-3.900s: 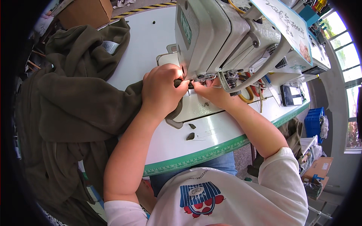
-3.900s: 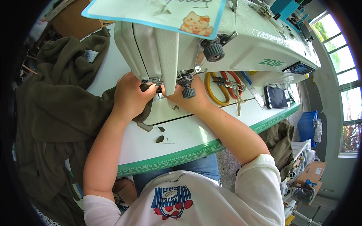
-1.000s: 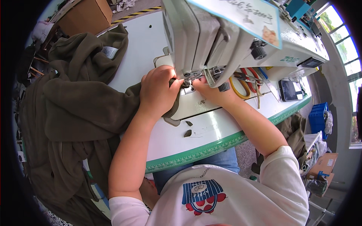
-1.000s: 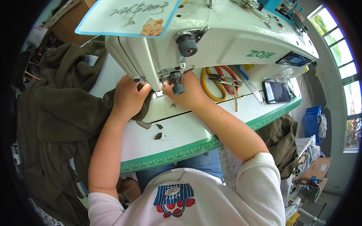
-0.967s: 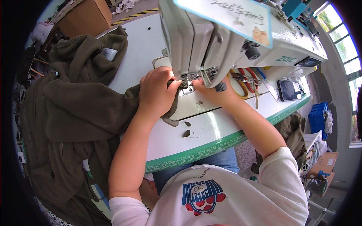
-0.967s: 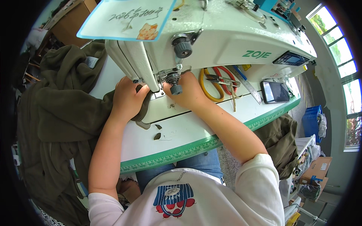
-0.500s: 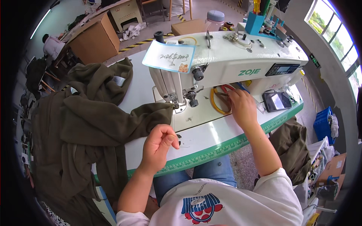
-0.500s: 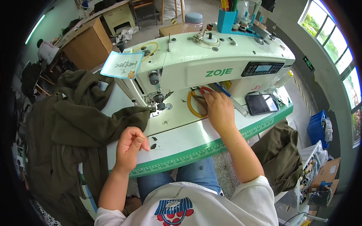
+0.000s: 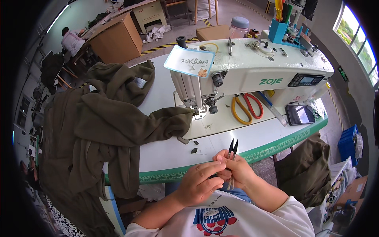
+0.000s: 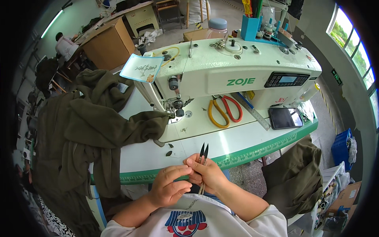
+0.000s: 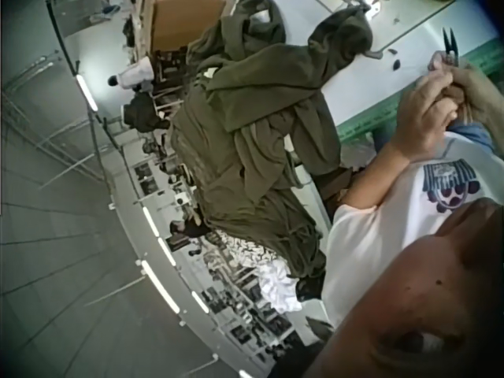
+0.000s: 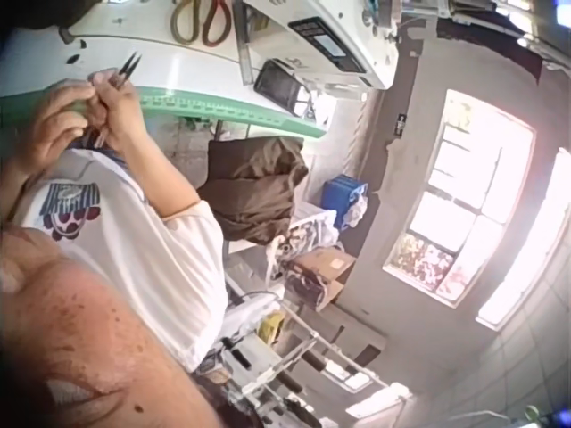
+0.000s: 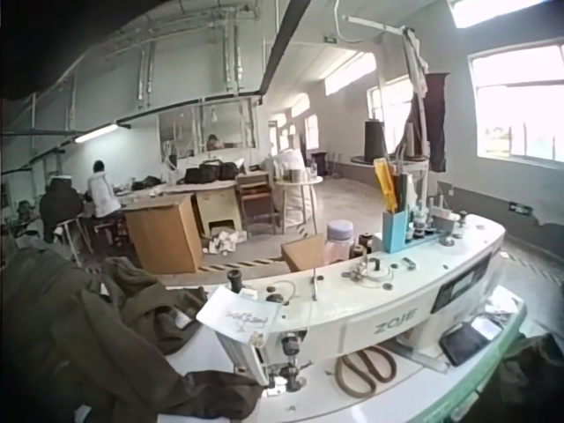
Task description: The person trims fabric and threads on a garment sleeve cuff using thread snips, sews the cuff on a sewing machine, and trims the remaining threads with the snips.
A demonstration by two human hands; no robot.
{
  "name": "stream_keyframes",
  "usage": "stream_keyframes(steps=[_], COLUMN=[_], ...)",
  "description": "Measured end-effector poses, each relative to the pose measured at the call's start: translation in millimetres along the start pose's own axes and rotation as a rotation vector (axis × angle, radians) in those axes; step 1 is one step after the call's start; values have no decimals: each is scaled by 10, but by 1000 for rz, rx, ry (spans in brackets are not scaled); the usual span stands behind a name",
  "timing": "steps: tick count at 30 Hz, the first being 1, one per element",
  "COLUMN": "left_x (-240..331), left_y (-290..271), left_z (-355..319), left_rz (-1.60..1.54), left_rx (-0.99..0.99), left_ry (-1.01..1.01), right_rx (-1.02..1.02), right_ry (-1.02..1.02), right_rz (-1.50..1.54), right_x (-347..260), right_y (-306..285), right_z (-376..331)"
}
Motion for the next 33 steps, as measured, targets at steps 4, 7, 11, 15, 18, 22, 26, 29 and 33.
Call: stream_keyframes(steps=[4, 7, 11, 15, 18, 22, 26, 29, 33], left_x=[-72, -172, -270, -283, -357, -526, -522, -522, -525], left_y=[29, 6, -39, -196, -351, -426, -425, -439, -480], left_z=[297, 336, 323, 223, 160, 102, 115, 148, 196], left_rz=[324, 257, 279, 185, 22, -158, -183, -186, -156], left_rx=[-114, -176, -156, -32, 86, 178, 181, 181, 125], left_ry=[22, -29, -66, -271, -412, -572, -565, -559, -546], right_rx=[10, 0, 8, 34, 65, -147, -31, -108, -123], right_ry=[-47, -156, -228, -330, -409, -488, -332, -332, -475], right_rz=[-292, -655, -872, -949, -873, -1058, -807, -831, -906], right_x=[-62, -268, -443, -605, -633, -573, -426, -465, -595], right_y=[-61, -66, 22, 69, 14, 166, 167, 295, 452], right_z=[-234, -293, -277, -251, -256, -217, -137, -66, 35])
Point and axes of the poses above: each hand's wrist, its own z-axis towards the middle knuckle, its own y-axis out of the palm, x = y × z, the point moved 8 cm from there along z, towards the middle knuckle, and after that the axes turned 9 degrees about -y, right-handed, at the moved point
